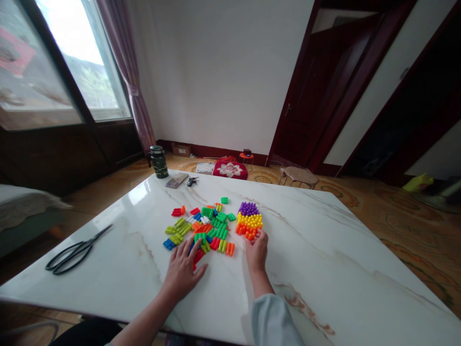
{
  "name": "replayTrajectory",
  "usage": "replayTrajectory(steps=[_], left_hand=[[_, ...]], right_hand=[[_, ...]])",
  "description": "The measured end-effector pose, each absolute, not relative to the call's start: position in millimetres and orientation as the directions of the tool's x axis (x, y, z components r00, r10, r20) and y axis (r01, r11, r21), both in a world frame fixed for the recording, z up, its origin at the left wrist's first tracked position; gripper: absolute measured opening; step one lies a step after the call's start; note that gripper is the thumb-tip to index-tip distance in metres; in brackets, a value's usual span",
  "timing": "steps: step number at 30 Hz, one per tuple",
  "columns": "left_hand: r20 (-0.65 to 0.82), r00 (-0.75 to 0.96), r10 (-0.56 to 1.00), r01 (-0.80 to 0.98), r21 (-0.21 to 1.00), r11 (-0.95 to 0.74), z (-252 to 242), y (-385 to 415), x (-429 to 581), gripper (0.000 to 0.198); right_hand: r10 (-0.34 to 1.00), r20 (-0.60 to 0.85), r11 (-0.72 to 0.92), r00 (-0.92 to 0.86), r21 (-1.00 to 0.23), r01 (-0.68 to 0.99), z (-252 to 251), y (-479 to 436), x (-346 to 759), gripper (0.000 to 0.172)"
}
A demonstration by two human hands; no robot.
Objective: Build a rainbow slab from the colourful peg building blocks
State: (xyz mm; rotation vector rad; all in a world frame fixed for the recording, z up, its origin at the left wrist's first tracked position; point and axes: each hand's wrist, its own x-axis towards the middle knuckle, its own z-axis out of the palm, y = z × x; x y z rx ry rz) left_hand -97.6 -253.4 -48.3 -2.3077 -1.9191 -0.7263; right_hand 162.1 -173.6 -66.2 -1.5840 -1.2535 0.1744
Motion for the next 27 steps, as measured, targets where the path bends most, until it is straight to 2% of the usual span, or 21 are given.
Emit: replayTrajectory(steps=[4, 7, 20, 27], left_hand=[[0.396, 0.117, 0.911, 0.938, 0.258, -0.233, -49, -253, -98, 0.068], [0.392, 0.12, 0.912, 0.939, 0.254, -0.233, -49, -254, -98, 0.068], [0.385, 0.118, 0.915, 0.94, 0.253, -0.227, -47, -254, -97, 0.068], [0.391, 0.119, 0.913, 0.942, 0.247, -0.229, -51, -253, -98, 0.068]], right_hand=[[0.74, 0.539, 0.176, 0.404, -0.734, 0.656, -64, -182, 161, 0.032], [0.747, 0.579, 0.205, 0.325, -0.667, 0.716, -61, -188, 160, 0.035], [0.789, 0.507, 0.073, 0.348, -0.639, 0.766, -56, -182, 167, 0.017], [0.843, 0.454, 0.04, 0.29, -0.588, 0.808, -54, -188, 160, 0.02]])
